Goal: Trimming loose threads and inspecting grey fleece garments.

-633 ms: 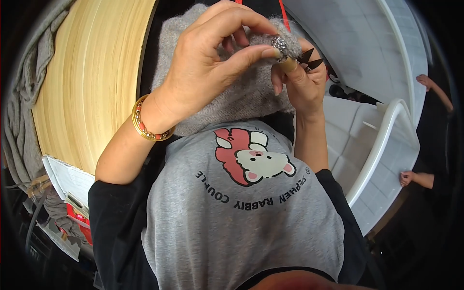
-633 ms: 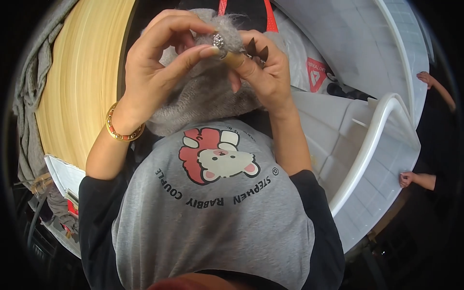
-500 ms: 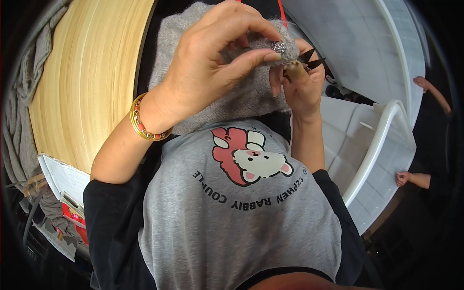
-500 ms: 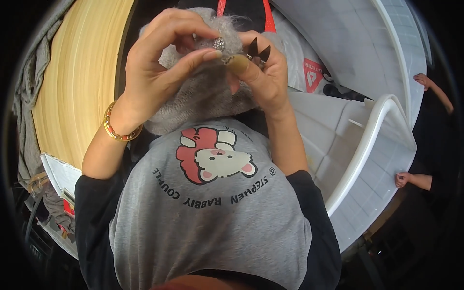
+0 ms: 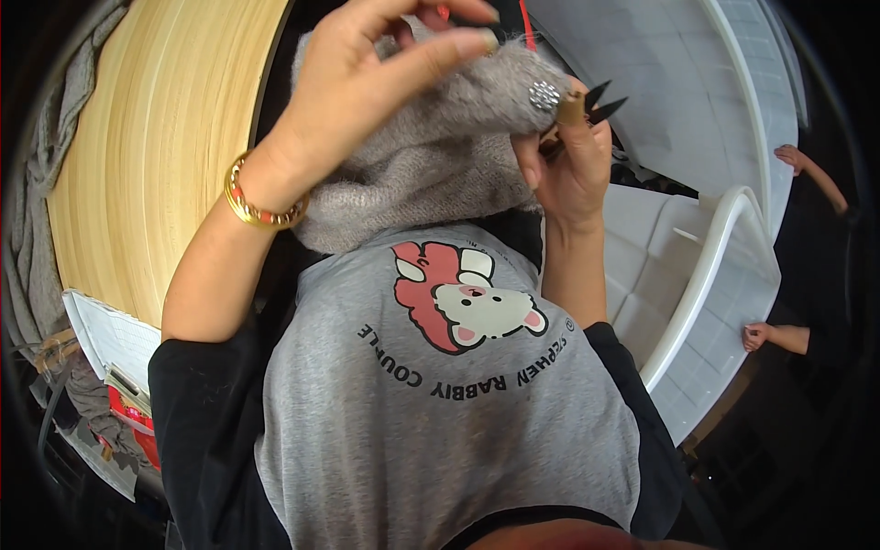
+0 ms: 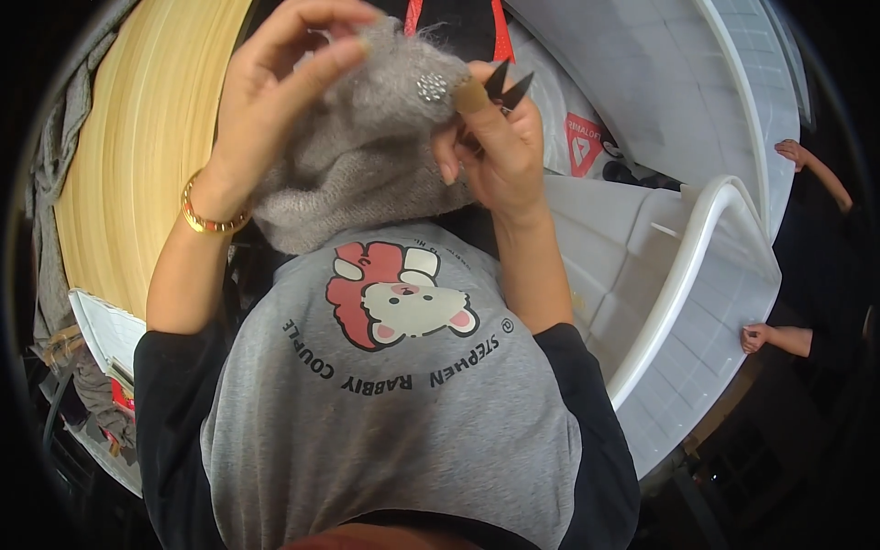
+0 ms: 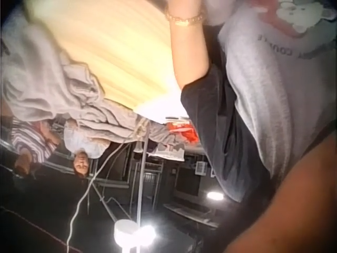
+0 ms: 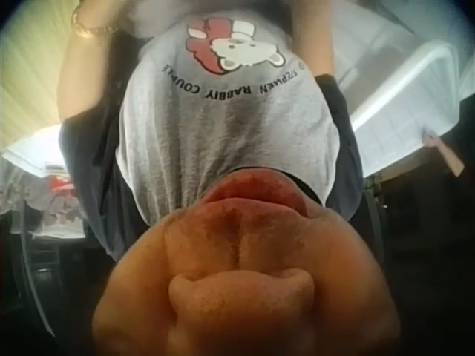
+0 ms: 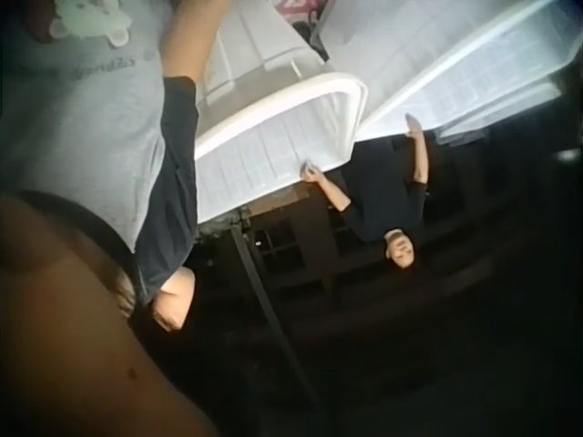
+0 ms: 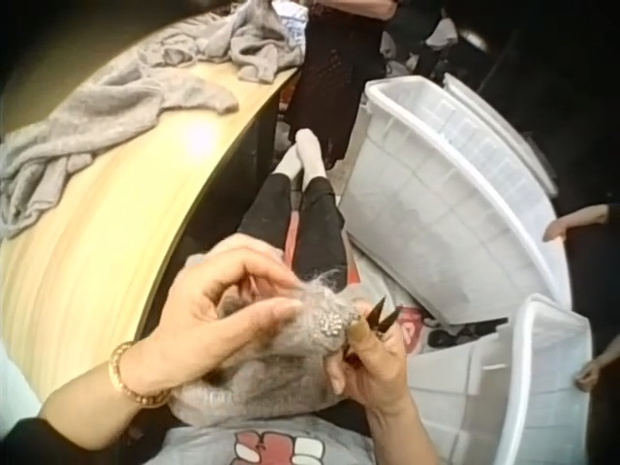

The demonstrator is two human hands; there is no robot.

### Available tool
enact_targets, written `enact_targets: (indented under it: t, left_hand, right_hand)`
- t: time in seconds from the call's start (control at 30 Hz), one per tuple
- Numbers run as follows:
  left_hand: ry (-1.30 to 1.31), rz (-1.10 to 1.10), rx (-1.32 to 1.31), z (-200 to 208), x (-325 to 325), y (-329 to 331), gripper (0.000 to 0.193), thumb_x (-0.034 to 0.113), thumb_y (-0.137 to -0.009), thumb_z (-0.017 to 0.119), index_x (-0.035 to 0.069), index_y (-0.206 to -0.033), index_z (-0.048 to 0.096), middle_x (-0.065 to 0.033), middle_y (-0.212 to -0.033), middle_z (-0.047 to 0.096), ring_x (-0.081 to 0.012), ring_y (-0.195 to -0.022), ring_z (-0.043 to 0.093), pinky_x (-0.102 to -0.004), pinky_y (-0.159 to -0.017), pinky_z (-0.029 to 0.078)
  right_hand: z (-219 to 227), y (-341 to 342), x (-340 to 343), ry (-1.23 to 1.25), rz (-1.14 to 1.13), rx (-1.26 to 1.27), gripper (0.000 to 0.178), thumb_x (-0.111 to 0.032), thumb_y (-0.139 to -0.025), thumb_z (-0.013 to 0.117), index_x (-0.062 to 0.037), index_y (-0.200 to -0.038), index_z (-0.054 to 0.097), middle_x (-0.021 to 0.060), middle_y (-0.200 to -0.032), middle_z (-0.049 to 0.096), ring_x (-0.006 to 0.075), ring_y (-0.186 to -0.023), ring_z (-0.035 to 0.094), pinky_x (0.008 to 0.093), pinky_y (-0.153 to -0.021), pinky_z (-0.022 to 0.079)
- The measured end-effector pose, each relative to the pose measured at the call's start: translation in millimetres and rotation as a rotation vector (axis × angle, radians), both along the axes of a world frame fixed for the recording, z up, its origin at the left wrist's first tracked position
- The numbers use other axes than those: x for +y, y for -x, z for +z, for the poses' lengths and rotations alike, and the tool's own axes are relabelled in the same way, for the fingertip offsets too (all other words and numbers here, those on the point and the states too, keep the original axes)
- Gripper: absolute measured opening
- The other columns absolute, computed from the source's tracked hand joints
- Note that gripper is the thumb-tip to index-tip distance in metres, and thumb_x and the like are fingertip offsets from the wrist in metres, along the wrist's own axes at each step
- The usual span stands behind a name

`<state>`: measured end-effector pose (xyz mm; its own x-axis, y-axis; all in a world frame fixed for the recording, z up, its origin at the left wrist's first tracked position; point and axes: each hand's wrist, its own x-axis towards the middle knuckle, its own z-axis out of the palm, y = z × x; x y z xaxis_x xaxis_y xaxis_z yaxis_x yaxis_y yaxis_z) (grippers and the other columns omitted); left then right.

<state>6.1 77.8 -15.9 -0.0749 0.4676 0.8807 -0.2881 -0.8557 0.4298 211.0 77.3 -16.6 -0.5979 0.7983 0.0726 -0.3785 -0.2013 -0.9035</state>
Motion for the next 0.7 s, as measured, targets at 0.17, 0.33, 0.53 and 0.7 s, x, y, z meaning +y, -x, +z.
enact_targets:
  t: [0.17,0.33,0.53,0.7]
  left_hand:
    - [1.054,0.033,0.245,51,-29,16,0.032,0.019,-0.102,0.052,0.001,-0.128,0.056,-0.0025,-0.114,0.057,-0.0091,-0.1,0.054,-0.0238,-0.089,0.043]
    - [0.828,-0.158,0.364,16,-15,6,0.03,0.011,-0.094,0.056,0.002,-0.123,0.06,-0.0019,-0.102,0.061,-0.0088,-0.088,0.055,-0.0231,-0.079,0.045]
    - [1.126,-0.339,0.685,31,-31,18,0.031,0.018,-0.092,0.054,0.005,-0.119,0.062,-0.0003,-0.1,0.061,-0.0071,-0.092,0.056,-0.0238,-0.076,0.045]
    - [0.636,-0.465,0.369,19,-3,42,0.029,0.009,-0.091,0.058,0.004,-0.119,0.055,0.0026,-0.093,0.055,-0.0037,-0.084,0.05,-0.0188,-0.074,0.04]
  right_hand:
    - [-5,-11,-2,0.224,0.064,0.313,0.045,-0.03,-0.102,0.045,0.008,-0.126,0.048,0.0214,-0.103,0.066,0.0131,-0.04,0.047,0.0225,-0.039,0.04]
    - [-6,-15,7,0.317,0.095,0.382,0.048,-0.03,-0.102,0.045,0.0089,-0.129,0.045,0.0216,-0.105,0.065,0.0116,-0.04,0.048,0.0223,-0.039,0.044]
    - [5,-24,17,0.095,0.169,0.392,0.041,-0.025,-0.102,0.046,0.0073,-0.127,0.047,0.0219,-0.107,0.065,0.0102,-0.04,0.048,0.0199,-0.043,0.044]
    - [15,-31,23,0.083,-0.047,0.339,0.037,-0.019,-0.101,0.045,0.0087,-0.124,0.051,0.0231,-0.111,0.065,0.0105,-0.044,0.05,0.0187,-0.042,0.043]
